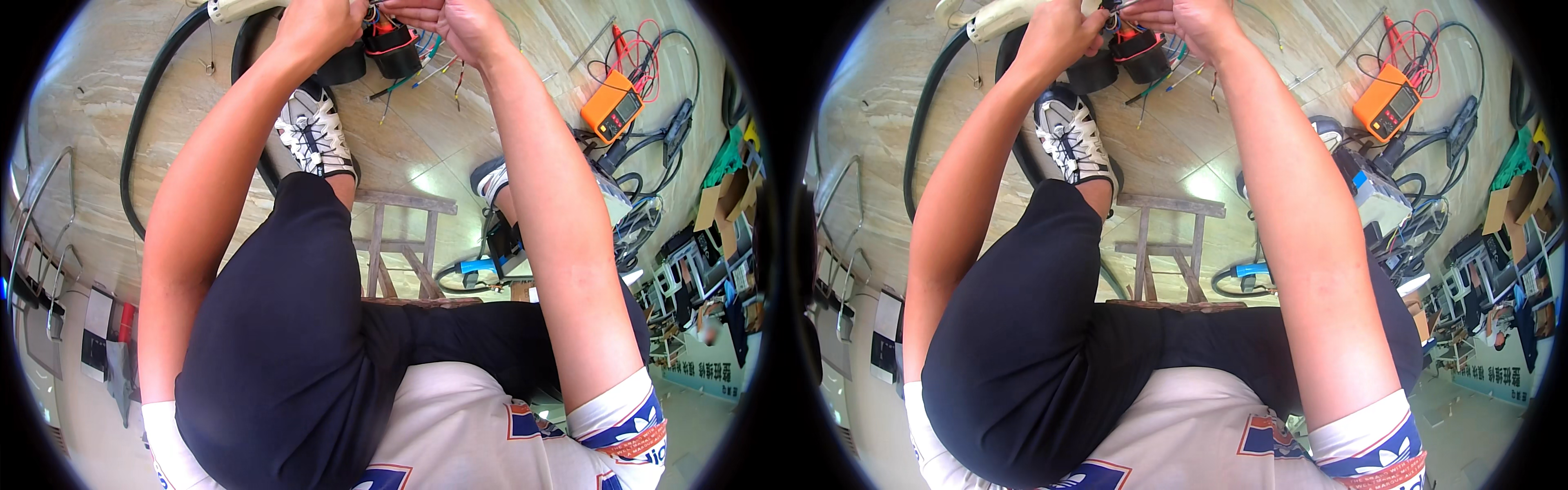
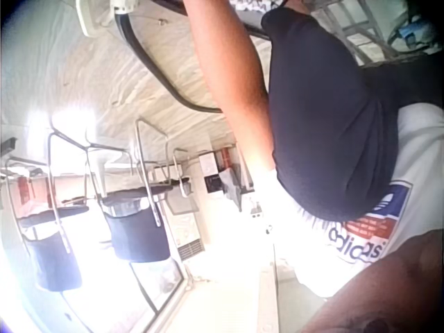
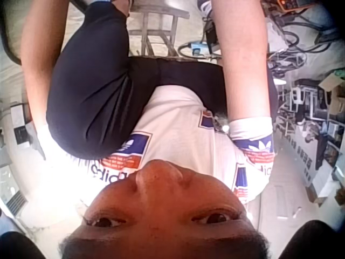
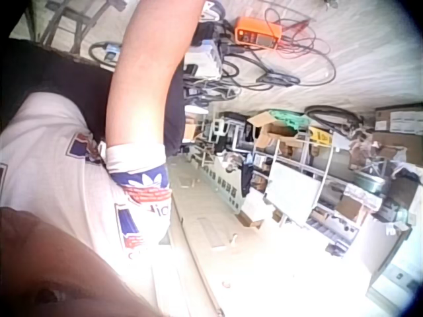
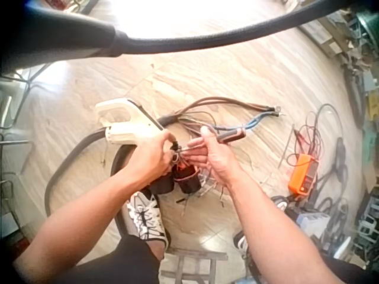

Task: The person wires an electric vehicle charging connector while sitting on the floor. They organize several colored wires by hand and use a screwdriver to secure them into the terminal block within the connector housing.

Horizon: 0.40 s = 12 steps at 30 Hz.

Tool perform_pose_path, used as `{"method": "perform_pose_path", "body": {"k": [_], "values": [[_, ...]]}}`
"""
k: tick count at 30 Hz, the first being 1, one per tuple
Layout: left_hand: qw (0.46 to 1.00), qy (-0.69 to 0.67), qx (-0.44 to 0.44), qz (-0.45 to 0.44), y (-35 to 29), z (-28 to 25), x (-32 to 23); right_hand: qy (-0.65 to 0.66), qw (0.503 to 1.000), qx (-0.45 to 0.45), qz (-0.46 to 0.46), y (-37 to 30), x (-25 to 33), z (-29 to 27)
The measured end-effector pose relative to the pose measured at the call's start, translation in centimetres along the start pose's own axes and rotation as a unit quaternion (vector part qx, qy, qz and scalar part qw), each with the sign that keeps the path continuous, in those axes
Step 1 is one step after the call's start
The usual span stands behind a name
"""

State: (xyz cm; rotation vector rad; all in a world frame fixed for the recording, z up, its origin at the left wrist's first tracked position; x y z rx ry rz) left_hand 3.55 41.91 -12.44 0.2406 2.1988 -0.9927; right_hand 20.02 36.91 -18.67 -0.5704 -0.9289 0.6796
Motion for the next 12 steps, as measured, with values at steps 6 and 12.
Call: {"method": "perform_pose_path", "body": {"k": [6,12], "values": [[0.997,0.053,-0.028,0.044,0.2,0.2,0.5,-0.022,1.0,-0.005,0.007,0.4,0.0,-0.1],[0.993,0.082,-0.05,0.065,0.3,0.5,1.1,-0.046,0.999,-0.022,0.01,0.5,0.1,0.1]]}}
Point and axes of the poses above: each hand's wrist, its own y-axis towards the middle knuckle, its own z-axis out of the palm, x = y × z, the point moved 4 cm from there along y, towards the middle knuckle, and after that the axes turned 10 degrees about x, right-handed, at the moved point
